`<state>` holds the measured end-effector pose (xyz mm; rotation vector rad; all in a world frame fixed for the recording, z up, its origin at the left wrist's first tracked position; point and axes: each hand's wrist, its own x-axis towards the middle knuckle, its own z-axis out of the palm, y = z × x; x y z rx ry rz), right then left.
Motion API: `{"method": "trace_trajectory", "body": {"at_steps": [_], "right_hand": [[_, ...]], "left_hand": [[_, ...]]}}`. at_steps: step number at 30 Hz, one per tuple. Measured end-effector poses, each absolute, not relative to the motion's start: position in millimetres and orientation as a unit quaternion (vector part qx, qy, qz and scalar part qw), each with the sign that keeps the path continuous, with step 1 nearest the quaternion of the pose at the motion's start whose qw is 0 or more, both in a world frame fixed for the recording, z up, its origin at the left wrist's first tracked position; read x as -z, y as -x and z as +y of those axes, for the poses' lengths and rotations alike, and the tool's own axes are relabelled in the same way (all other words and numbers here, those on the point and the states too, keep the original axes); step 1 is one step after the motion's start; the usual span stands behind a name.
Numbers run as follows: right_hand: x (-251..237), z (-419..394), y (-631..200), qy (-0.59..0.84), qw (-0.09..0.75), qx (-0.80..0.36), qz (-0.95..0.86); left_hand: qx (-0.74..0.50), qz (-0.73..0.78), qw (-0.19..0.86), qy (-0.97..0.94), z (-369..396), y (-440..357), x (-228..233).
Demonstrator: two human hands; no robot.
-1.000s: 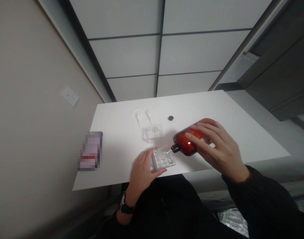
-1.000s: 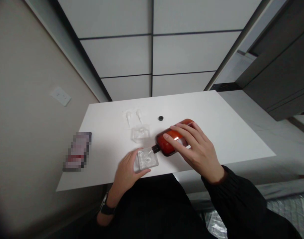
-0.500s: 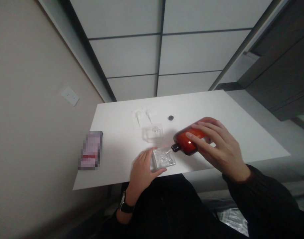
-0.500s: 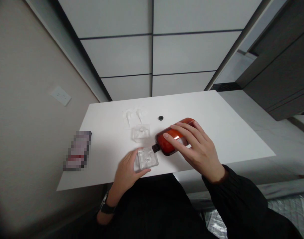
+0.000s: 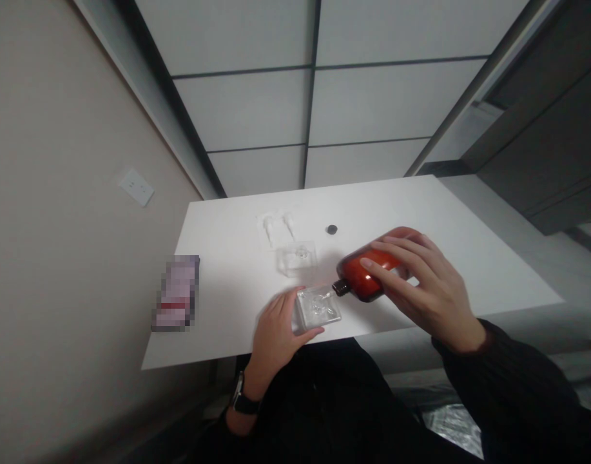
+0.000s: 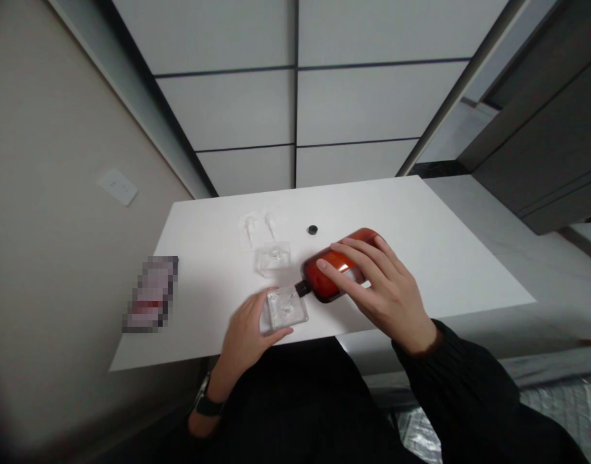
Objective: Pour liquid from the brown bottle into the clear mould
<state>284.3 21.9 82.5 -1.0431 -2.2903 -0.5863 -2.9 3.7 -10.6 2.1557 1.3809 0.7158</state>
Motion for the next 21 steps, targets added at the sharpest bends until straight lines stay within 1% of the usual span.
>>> {"method": "trace_trajectory", "body": {"at_steps": [14, 18, 21], "right_hand": [[-78.6, 18.0, -276.6, 0.394, 0.273, 0.192, -0.857], [-75.1, 15.2, -274.4, 0.409, 0.283, 0.147, -0.855], [-67.1, 13.0, -273.6, 0.427, 0.315, 0.093, -0.843]], "left_hand": [[-0.262, 0.505, 0.245, -0.785, 3.8, 3.8, 10.8], [-0.266, 0.506, 0.249, -0.782, 4.1, 3.8, 10.9], [-0.261, 0.511, 0.253, -0.779, 4.0, 3.8, 12.1]]}}
